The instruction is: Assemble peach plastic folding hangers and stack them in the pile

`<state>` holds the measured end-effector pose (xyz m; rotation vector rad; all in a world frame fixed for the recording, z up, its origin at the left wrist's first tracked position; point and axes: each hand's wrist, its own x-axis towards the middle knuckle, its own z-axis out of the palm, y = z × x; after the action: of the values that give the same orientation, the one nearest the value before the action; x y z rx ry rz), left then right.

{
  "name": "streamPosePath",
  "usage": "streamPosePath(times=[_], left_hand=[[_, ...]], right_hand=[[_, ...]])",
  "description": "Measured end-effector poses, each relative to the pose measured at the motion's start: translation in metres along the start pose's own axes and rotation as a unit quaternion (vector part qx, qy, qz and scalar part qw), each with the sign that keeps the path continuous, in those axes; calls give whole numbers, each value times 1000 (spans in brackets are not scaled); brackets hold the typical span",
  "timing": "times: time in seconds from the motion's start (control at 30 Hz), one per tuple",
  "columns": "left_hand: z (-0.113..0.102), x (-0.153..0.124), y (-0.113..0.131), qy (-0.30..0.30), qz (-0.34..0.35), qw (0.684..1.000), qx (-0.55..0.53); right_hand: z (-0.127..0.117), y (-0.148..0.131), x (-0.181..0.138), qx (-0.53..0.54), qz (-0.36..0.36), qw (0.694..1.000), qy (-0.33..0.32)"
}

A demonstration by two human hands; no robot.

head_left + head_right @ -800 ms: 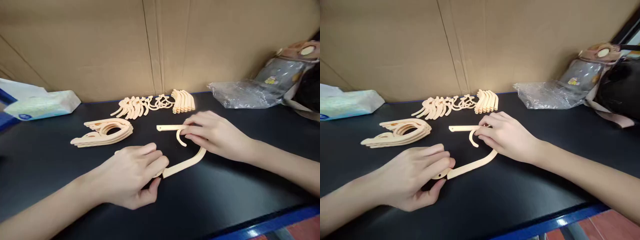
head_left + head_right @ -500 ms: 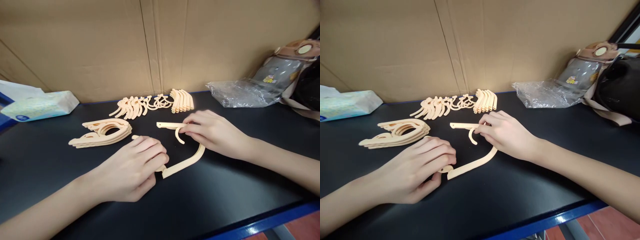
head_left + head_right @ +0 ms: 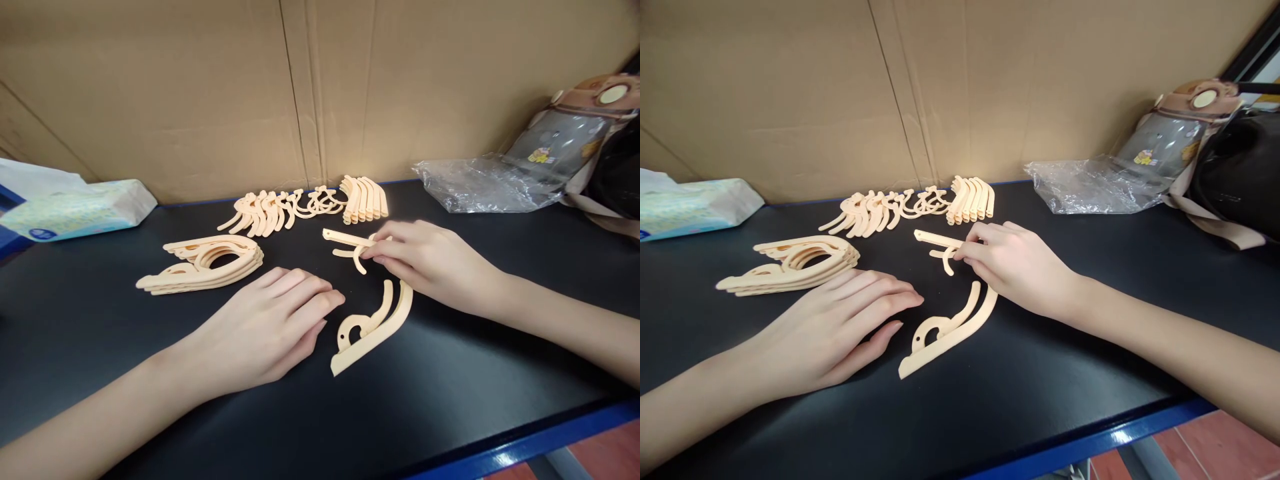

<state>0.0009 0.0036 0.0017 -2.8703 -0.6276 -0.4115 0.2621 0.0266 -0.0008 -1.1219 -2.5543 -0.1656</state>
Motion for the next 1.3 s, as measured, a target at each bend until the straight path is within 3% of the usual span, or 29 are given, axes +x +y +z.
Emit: streamPosePath(times=[0.3, 0.93, 1.3], left_hand=[[2, -1, 11, 4, -3, 997, -82], [0, 1, 7, -11, 18, 995, -95], [6, 0, -1, 45, -77, 994, 59]], right_hand=[[1, -1, 0, 4, -1, 1000, -14], [0, -1, 0, 2, -29, 999, -30], [2, -3, -1, -10, -93, 994, -53]])
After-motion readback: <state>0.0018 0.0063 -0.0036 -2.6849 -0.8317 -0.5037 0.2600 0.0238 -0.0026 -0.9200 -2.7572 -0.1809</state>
